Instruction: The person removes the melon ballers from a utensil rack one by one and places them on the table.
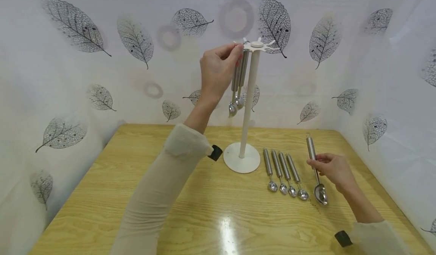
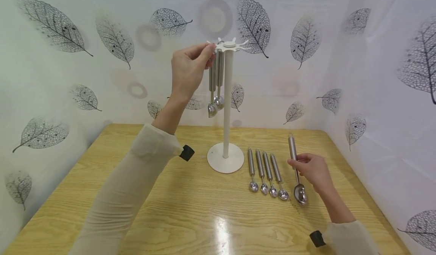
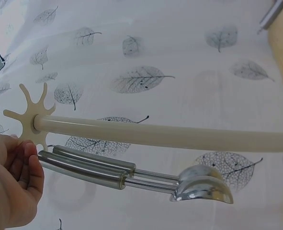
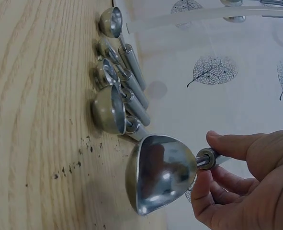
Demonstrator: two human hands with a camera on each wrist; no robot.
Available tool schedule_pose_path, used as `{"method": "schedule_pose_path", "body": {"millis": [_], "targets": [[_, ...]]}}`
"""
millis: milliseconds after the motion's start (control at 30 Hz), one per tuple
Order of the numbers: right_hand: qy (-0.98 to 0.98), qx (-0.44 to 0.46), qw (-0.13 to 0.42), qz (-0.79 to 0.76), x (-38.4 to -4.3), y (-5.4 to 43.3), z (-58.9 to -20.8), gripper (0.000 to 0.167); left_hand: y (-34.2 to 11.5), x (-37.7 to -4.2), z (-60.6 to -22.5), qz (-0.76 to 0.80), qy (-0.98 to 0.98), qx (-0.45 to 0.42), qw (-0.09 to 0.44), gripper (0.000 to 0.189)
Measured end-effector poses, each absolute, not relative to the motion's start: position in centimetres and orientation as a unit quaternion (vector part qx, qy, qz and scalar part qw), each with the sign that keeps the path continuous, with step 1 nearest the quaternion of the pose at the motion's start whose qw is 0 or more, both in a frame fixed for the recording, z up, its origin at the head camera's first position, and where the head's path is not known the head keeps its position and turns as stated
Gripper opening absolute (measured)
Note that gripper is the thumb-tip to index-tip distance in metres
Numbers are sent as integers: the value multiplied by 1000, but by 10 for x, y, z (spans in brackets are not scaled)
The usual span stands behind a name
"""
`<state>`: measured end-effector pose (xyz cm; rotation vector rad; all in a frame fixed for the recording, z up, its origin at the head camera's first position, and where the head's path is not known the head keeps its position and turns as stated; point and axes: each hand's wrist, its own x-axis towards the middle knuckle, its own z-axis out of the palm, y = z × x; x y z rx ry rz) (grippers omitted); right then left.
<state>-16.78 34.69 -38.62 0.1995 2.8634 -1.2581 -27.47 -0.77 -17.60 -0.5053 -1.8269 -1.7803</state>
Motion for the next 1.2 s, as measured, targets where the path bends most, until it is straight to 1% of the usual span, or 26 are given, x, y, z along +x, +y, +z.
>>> {"method": "schedule_pose_path", "body": {"millis": [167,467,933,1200], "targets": [[909,76,27,-409,-171,350,-395,65,-7,-275,-177,-663,-673,-191,266,19],[902,79,45,-421,-175,349,-408,57,-8,-274,-178,-661,-676,-186,267,19],[908,72,44,-411,-181,346,-417,51,-8,-274,-176,-658,-678,-185,270,19],[930,75,51,-358,-183,345,-421,55,-8,-274,-177,-660,-676,-186,270,19]]}}
